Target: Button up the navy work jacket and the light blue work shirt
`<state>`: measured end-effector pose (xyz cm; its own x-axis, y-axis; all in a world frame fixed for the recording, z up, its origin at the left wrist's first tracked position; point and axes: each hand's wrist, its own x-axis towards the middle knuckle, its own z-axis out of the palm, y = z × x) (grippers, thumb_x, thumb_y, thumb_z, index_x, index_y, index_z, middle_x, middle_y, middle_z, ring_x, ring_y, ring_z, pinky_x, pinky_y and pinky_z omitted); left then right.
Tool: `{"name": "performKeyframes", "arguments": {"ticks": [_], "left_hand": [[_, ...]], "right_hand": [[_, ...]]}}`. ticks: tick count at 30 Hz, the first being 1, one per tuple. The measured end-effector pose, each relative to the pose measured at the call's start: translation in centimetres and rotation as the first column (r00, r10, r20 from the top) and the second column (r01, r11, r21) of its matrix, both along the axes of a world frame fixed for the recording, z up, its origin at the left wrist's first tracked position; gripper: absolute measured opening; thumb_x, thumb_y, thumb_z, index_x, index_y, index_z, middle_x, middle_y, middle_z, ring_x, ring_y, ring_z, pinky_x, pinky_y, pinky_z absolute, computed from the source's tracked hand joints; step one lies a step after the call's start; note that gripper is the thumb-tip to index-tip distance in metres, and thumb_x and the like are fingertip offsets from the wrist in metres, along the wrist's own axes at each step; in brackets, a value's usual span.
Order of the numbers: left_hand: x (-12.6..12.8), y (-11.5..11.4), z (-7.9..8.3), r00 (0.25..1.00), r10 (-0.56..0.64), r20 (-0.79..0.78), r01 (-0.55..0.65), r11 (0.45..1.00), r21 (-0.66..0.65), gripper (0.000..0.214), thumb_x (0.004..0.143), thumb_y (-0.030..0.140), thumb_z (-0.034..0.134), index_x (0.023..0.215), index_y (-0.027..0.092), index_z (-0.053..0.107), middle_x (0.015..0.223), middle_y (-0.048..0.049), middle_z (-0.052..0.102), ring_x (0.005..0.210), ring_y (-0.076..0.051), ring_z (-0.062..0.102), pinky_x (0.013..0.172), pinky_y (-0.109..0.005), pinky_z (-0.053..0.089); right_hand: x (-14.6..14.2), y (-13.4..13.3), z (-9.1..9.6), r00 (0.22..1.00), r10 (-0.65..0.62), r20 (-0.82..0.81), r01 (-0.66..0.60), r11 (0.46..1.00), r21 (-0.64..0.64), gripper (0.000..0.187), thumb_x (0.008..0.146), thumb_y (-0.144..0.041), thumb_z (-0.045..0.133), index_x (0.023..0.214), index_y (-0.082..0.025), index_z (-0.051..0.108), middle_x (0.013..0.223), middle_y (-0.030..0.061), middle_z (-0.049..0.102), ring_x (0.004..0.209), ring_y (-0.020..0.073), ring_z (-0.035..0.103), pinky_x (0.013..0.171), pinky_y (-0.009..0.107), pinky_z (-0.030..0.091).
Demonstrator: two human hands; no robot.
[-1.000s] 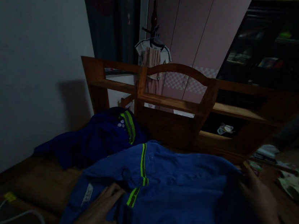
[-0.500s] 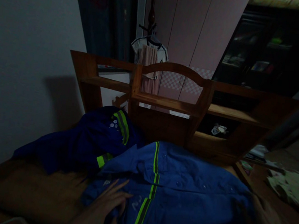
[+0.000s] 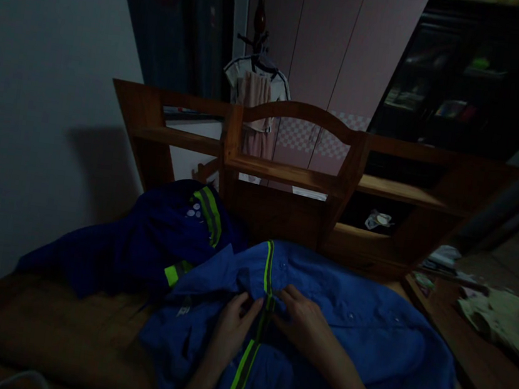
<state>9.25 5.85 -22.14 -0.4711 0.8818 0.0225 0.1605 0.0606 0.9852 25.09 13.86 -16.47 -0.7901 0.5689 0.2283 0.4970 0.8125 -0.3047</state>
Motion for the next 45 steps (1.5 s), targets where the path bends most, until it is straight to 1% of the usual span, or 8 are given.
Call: {"name": "performKeyframes", "arguments": {"ticks": [4, 8, 14, 16, 25, 30, 34, 45], "left_hand": [[-0.6, 0.0, -0.4, 0.999, 0.036, -0.001, -0.036, 0.999, 0.021, 0.043, 0.083, 0.054, 0.053, 0.069, 0.014, 0.064, 0.064, -0.0017, 0.06, 0.06, -0.014, 0.056, 0.057, -0.023, 0.042], [-0.5, 0.0, -0.4, 0.994, 0.005, 0.113, -0.008, 1.0, 0.024, 0.042, 0.082, 0.054, 0.054, 0.078, 0.014, 0.066, 0.069, -0.001, 0.063, 0.06, -0.015, 0.058, 0.055, -0.023, 0.045], [0.1, 0.0, -0.1, 0.989, -0.081, 0.122, 0.071, 0.994, 0.08, 0.034, 0.084, 0.035, 0.053, 0.112, 0.017, 0.061, 0.111, -0.007, 0.067, 0.104, -0.021, 0.061, 0.088, -0.028, 0.048], [0.1, 0.0, -0.2, 0.984, -0.11, 0.139, 0.099, 0.992, 0.079, 0.039, 0.081, 0.029, 0.054, 0.119, 0.016, 0.057, 0.118, -0.0086, 0.065, 0.105, -0.022, 0.062, 0.091, -0.029, 0.047], [-0.2, 0.1, -0.3, 0.974, -0.067, 0.217, 0.047, 0.994, 0.099, 0.025, 0.08, 0.028, 0.058, 0.1, 0.013, 0.065, 0.102, -0.0097, 0.071, 0.092, -0.021, 0.066, 0.083, -0.029, 0.049], [-0.2, 0.2, -0.5, 0.964, -0.034, 0.266, 0.022, 0.999, 0.045, 0.025, 0.079, 0.03, 0.06, 0.093, 0.011, 0.066, 0.088, -0.0095, 0.072, 0.072, -0.019, 0.065, 0.066, -0.027, 0.05], [-0.3, 0.2, -0.6, 0.951, -0.052, 0.304, 0.044, 0.998, 0.034, 0.029, 0.079, 0.032, 0.06, 0.097, 0.01, 0.065, 0.085, -0.0091, 0.072, 0.063, -0.018, 0.065, 0.055, -0.025, 0.048], [-0.4, 0.2, -0.8, 0.95, -0.074, 0.304, 0.069, 0.997, 0.026, 0.033, 0.081, 0.039, 0.058, 0.097, 0.011, 0.066, 0.09, -0.0093, 0.071, 0.063, -0.017, 0.066, 0.053, -0.023, 0.047]], "right_hand": [[-1.1, 0.3, -1.7, 1.0, 0.004, -0.005, -0.003, 0.999, 0.051, 0.05, 0.08, -0.024, 0.065, 0.128, -0.025, 0.049, 0.115, 0.0064, 0.057, 0.09, 0.0194, 0.065, 0.075, 0.027, 0.051], [-1.4, 0.2, -3.0, 0.998, 0.008, -0.058, -0.001, 0.993, 0.117, 0.045, 0.083, -0.017, 0.059, 0.126, -0.022, 0.049, 0.106, 0.0053, 0.06, 0.088, 0.018, 0.063, 0.073, 0.027, 0.05], [-1.3, 0.1, -3.5, 0.995, 0.045, -0.09, -0.019, 0.964, 0.266, 0.019, 0.088, -0.011, 0.049, 0.101, -0.021, 0.058, 0.083, 0.0032, 0.062, 0.076, 0.0168, 0.06, 0.069, 0.026, 0.045], [-1.3, -0.1, -3.3, 0.995, 0.049, -0.083, -0.024, 0.958, 0.287, 0.017, 0.089, -0.011, 0.048, 0.097, -0.021, 0.059, 0.082, 0.003, 0.062, 0.075, 0.0168, 0.059, 0.068, 0.026, 0.043], [-1.3, -0.6, -4.0, 0.995, 0.074, -0.063, -0.044, 0.919, 0.393, 0.013, 0.09, -0.01, 0.047, 0.088, -0.019, 0.057, 0.076, 0.0013, 0.059, 0.07, 0.0153, 0.055, 0.064, 0.028, 0.036], [-1.2, -0.3, -5.0, 0.994, 0.07, -0.082, -0.022, 0.875, 0.484, 0.011, 0.088, -0.008, 0.051, 0.09, -0.018, 0.056, 0.074, 0.0004, 0.058, 0.066, 0.0157, 0.052, 0.061, 0.03, 0.031], [-1.2, -0.1, -5.2, 0.997, 0.049, -0.062, -0.014, 0.879, 0.477, 0.013, 0.086, -0.005, 0.052, 0.09, -0.017, 0.055, 0.076, 0.0004, 0.057, 0.067, 0.0158, 0.052, 0.062, 0.03, 0.032], [-1.0, -0.1, -5.0, 0.997, 0.033, -0.063, -0.007, 0.926, 0.378, 0.015, 0.085, -0.005, 0.056, 0.093, -0.018, 0.055, 0.076, -0.0001, 0.058, 0.065, 0.0145, 0.054, 0.06, 0.027, 0.034]]}}
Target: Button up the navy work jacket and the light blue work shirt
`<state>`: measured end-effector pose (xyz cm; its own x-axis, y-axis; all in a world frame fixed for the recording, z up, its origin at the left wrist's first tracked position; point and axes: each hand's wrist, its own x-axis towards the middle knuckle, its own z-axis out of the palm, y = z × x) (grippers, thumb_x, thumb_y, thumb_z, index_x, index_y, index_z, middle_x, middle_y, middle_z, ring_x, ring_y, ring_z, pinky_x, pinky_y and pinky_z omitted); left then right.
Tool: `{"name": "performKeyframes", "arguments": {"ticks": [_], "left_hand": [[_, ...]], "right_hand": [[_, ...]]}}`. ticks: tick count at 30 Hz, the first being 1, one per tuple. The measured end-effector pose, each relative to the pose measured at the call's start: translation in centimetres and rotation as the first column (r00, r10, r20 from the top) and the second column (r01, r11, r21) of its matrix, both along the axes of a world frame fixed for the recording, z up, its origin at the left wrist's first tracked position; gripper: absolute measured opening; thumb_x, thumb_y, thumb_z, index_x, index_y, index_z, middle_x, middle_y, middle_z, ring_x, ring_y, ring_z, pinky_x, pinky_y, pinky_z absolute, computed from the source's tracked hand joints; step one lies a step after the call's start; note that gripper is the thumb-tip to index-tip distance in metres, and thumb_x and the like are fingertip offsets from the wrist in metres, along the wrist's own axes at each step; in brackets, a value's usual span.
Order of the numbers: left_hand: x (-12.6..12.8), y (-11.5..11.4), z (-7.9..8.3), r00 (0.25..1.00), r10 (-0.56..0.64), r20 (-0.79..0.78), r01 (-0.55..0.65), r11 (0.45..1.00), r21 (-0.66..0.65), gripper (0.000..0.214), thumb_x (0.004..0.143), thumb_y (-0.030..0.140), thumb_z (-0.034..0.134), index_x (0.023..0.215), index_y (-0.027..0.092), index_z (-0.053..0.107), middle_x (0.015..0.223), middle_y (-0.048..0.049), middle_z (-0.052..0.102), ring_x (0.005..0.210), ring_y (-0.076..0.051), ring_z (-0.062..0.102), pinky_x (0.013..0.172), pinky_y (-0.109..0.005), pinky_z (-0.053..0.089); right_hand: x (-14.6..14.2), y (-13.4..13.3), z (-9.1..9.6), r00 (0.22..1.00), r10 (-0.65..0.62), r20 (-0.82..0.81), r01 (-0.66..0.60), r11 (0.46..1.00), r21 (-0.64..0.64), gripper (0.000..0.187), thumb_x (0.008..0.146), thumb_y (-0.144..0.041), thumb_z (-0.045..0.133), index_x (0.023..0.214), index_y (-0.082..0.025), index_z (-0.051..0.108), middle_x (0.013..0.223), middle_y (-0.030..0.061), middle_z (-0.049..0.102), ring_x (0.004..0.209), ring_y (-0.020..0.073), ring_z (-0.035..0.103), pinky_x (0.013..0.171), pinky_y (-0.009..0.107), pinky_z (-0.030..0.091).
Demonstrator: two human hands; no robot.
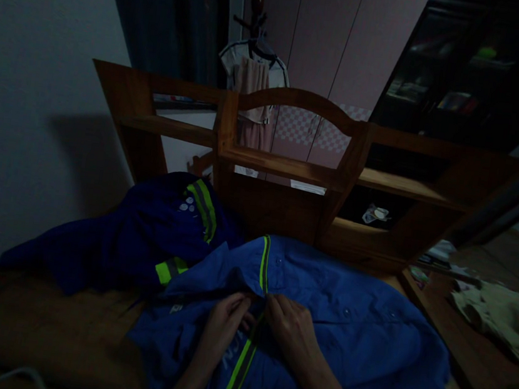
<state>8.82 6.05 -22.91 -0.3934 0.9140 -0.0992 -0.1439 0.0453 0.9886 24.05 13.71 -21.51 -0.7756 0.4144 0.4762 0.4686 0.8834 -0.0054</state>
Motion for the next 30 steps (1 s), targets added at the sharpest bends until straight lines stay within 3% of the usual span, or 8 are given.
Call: {"name": "performKeyframes", "arguments": {"ticks": [7, 16, 26, 30], "left_hand": [[0.0, 0.1, 0.0, 0.999, -0.008, 0.043, 0.009, 1.0, -0.011, 0.037, 0.078, 0.04, 0.06, 0.099, 0.011, 0.066, 0.088, -0.0089, 0.072, 0.058, -0.016, 0.065, 0.05, -0.023, 0.045], [0.3, -0.1, -0.4, 0.999, -0.038, -0.018, 0.039, 0.998, 0.048, 0.034, 0.077, 0.037, 0.063, 0.104, 0.015, 0.064, 0.109, -0.0117, 0.069, 0.096, -0.024, 0.066, 0.074, -0.029, 0.052], [0.1, 0.2, -1.5, 0.994, -0.042, -0.101, 0.05, 0.996, 0.076, 0.03, 0.076, 0.024, 0.061, 0.104, 0.014, 0.061, 0.107, -0.0133, 0.07, 0.096, -0.024, 0.067, 0.084, -0.034, 0.052], [0.3, 0.1, -1.1, 0.989, -0.023, -0.145, 0.029, 0.999, 0.037, 0.035, 0.069, 0.018, 0.064, 0.104, 0.015, 0.06, 0.102, -0.0109, 0.071, 0.088, -0.023, 0.069, 0.076, -0.031, 0.054]], "right_hand": [[-0.1, -0.1, -0.2, 1.0, -0.014, 0.016, 0.013, 0.998, 0.055, 0.013, 0.085, -0.006, 0.056, 0.082, -0.018, 0.054, 0.073, 0.0009, 0.057, 0.062, 0.0151, 0.05, 0.059, 0.029, 0.029], [0.0, 1.0, -0.4, 0.994, 0.089, 0.055, -0.089, 0.996, -0.015, 0.013, 0.085, -0.009, 0.056, 0.078, -0.019, 0.053, 0.072, -0.0018, 0.056, 0.062, 0.0132, 0.052, 0.059, 0.027, 0.031], [0.3, 0.9, 0.6, 0.982, 0.158, 0.101, -0.147, 0.984, -0.103, 0.012, 0.086, -0.009, 0.054, 0.08, -0.019, 0.053, 0.073, -0.0024, 0.057, 0.065, 0.012, 0.054, 0.059, 0.025, 0.033], [0.3, 0.5, 1.1, 0.979, 0.175, 0.106, -0.159, 0.977, -0.141, 0.01, 0.086, -0.008, 0.053, 0.084, -0.018, 0.053, 0.077, -0.0014, 0.058, 0.068, 0.0119, 0.055, 0.06, 0.023, 0.035]]}}
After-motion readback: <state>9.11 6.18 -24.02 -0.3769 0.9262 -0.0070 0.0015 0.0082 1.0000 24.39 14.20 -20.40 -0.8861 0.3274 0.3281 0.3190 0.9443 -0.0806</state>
